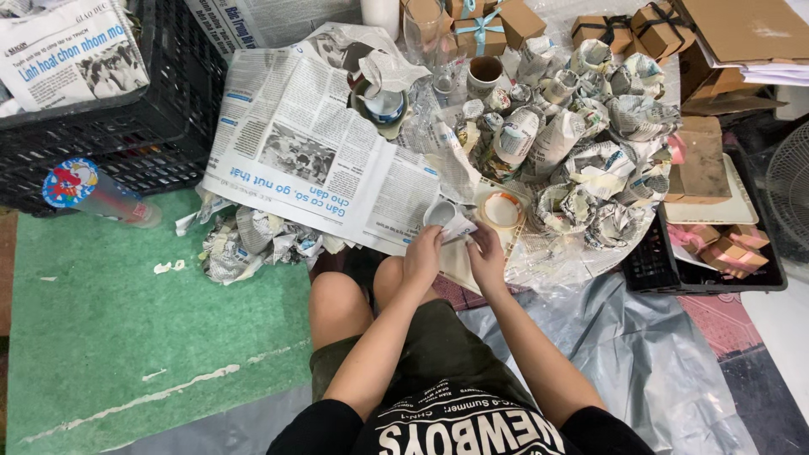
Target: The person sits on the floor and wraps small ceramic items, including cups and bowls, in newspaper. They fold the paper around each item and place the wrapped pieces into a pile.
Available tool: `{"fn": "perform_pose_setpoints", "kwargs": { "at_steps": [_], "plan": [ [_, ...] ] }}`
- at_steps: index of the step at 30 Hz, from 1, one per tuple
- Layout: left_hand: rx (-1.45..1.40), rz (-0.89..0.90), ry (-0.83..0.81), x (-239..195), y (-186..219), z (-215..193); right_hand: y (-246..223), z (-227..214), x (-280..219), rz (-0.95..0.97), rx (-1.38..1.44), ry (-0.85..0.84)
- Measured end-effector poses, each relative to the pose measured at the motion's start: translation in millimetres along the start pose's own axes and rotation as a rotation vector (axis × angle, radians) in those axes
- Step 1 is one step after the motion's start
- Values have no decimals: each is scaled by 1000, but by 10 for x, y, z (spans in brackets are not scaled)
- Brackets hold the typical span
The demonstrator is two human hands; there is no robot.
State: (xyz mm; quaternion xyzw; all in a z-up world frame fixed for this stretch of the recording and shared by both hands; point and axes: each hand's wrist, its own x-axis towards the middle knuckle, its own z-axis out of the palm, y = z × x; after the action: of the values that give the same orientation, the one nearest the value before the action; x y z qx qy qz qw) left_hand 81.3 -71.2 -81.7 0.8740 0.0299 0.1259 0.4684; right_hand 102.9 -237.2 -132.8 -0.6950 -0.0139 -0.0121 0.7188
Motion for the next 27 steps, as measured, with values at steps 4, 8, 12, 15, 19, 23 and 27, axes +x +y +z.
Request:
{"fn": "perform_pose_setpoints", "kwargs": {
  "at_steps": [4, 8, 12, 15, 19, 23, 27],
  "plan": [
    [-70, -81, -13, 38, -292, 204, -238, 127, -81, -176, -32, -50],
    [-130, -95, 34, 127, -633, 389, -469, 216, -106, -329, -138, -93],
    [-385, -236, -23, 267, -903, 445, -718, 152, -51, -467, -675, -289],
    [-442, -343, -38, 292, -974, 437, -835, 182, 62, -552, -878, -391],
    [-505, -378, -13, 335, -964, 379, -869, 268, 254, -730, -1165, -439],
    [-521, -393, 34, 304, -923, 324, -849, 389, 392, -724, -1265, -575],
    [-396, -308, 104, 289, -887, 292, -827, 453, 427, -655, -1210, -593]
  ]
}}
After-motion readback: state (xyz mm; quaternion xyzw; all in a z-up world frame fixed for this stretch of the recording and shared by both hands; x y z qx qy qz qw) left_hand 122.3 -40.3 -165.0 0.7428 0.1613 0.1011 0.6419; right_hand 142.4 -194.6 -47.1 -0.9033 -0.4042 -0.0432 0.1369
